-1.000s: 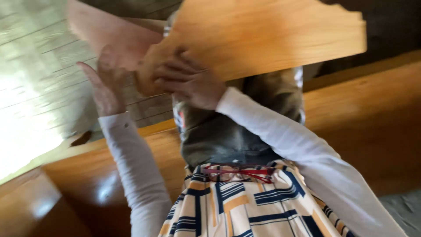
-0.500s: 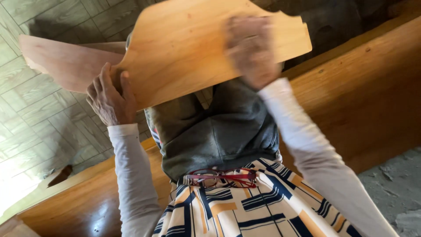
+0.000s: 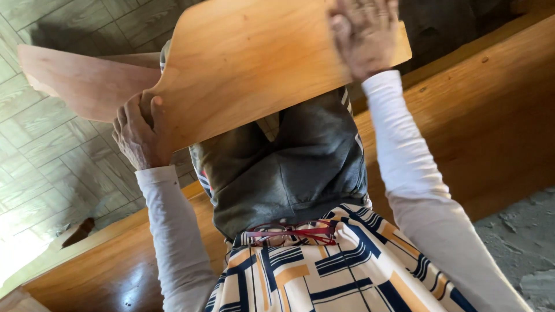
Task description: The person sits on the floor and sands a light-colored wooden board using a sanding block. They hold the board with one hand and rub the sanding block across the surface and edges with the other hand, occasionally flipping the board to work on different sides.
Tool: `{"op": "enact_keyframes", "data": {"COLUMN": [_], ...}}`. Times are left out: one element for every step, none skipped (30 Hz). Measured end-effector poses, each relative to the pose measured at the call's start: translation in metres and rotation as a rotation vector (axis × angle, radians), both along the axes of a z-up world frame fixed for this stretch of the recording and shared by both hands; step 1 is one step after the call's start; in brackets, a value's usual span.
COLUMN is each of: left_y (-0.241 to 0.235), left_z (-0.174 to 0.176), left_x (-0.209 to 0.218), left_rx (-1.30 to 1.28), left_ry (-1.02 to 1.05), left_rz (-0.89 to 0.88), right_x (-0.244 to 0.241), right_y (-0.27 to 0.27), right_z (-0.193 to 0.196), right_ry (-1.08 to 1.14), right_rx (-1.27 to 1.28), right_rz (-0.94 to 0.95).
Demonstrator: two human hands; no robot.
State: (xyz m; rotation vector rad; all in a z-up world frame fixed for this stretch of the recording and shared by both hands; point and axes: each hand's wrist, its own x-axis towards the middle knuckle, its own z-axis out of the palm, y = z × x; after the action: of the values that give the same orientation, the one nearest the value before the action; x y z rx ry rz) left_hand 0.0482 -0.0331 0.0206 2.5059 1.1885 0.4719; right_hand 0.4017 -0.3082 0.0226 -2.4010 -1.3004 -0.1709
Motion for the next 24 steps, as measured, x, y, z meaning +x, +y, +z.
{"op": "enact_keyframes", "data": {"left_y": [0.001, 0.001, 0.004, 0.006, 0.009, 0.01, 0.011, 0.012, 0.011, 0.01, 0.01, 0.008, 0.006, 0.004, 0.003, 0.002, 0.001, 0.0, 0.0, 0.0, 0.0, 0.0, 0.002, 0.003], "left_z": [-0.001, -0.002, -0.004, -0.007, -0.01, -0.008, -0.007, -0.006, -0.006, -0.007, -0.006, -0.004, -0.003, -0.001, -0.001, 0.0, 0.0, 0.001, 0.001, 0.002, 0.001, 0.001, -0.001, -0.003], "left_x": [0.001, 0.002, 0.001, 0.001, 0.003, 0.003, 0.003, 0.002, 0.002, 0.003, 0.002, 0.002, 0.002, 0.002, 0.002, 0.002, 0.002, 0.002, 0.004, 0.005, 0.005, 0.004, 0.008, 0.01], "left_rx": [0.01, 0.021, 0.019, 0.043, 0.07, 0.071, 0.079, 0.087, 0.086, 0.052, 0.022, 0.025, 0.032, 0.038, 0.039, 0.01, -0.02, -0.021, -0.014, -0.007, -0.011, 0.014, 0.041, 0.04], "left_ry": [-0.007, -0.014, -0.013, 0.004, 0.019, 0.019, -0.005, -0.029, -0.027, -0.034, -0.04, -0.038, -0.046, -0.054, -0.052, -0.06, -0.07, -0.07, -0.076, -0.081, -0.077, -0.071, -0.073, -0.078], "left_rz": [-0.011, -0.022, -0.023, -0.015, -0.012, -0.016, -0.044, -0.072, -0.075, -0.044, -0.01, -0.008, -0.016, -0.024, -0.026, -0.037, -0.046, -0.048, -0.052, -0.056, -0.06, -0.07, -0.08, -0.082], "right_x": [0.01, 0.02, 0.013, 0.007, 0.003, -0.019, -0.044, -0.068, -0.093, -0.119, -0.145, -0.155, -0.165, -0.175, -0.158, -0.141, -0.124, -0.103, -0.081, -0.059, -0.037, -0.014, 0.012, 0.013], "right_y": [-0.011, -0.023, -0.019, -0.015, -0.012, 0.002, 0.015, 0.027, 0.046, 0.064, 0.085, 0.076, 0.068, 0.06, 0.06, 0.061, 0.061, 0.052, 0.043, 0.035, 0.008, -0.018, -0.043, -0.05], "right_z": [-0.004, -0.007, -0.016, -0.025, -0.035, -0.03, -0.024, -0.019, 0.017, 0.053, 0.089, 0.065, 0.04, 0.016, 0.026, 0.037, 0.048, 0.044, 0.041, 0.038, 0.022, 0.006, -0.009, -0.012], "right_ry": [0.069, 0.138, 0.139, 0.006, -0.128, -0.127, -0.328, -0.528, -0.526, -0.541, -0.556, -0.554, -0.27, 0.013, 0.016, -0.017, -0.051, -0.051, -0.349, -0.64, -0.635, -0.321, -0.02, -0.025], "right_rx": [-0.129, -0.258, -0.26, -0.189, -0.114, -0.113, -0.133, -0.153, -0.154, -0.259, -0.354, -0.35, -0.34, -0.325, -0.324, -0.063, 0.195, 0.195, -0.095, -0.384, -0.389, -0.286, -0.174, -0.175], "right_rz": [-0.1, -0.2, -0.2, -0.247, -0.295, -0.299, -0.206, -0.109, -0.111, 0.054, 0.225, 0.226, 0.277, 0.324, 0.322, 0.383, 0.446, 0.444, 0.259, 0.063, 0.062, 0.001, -0.063, -0.066]}}
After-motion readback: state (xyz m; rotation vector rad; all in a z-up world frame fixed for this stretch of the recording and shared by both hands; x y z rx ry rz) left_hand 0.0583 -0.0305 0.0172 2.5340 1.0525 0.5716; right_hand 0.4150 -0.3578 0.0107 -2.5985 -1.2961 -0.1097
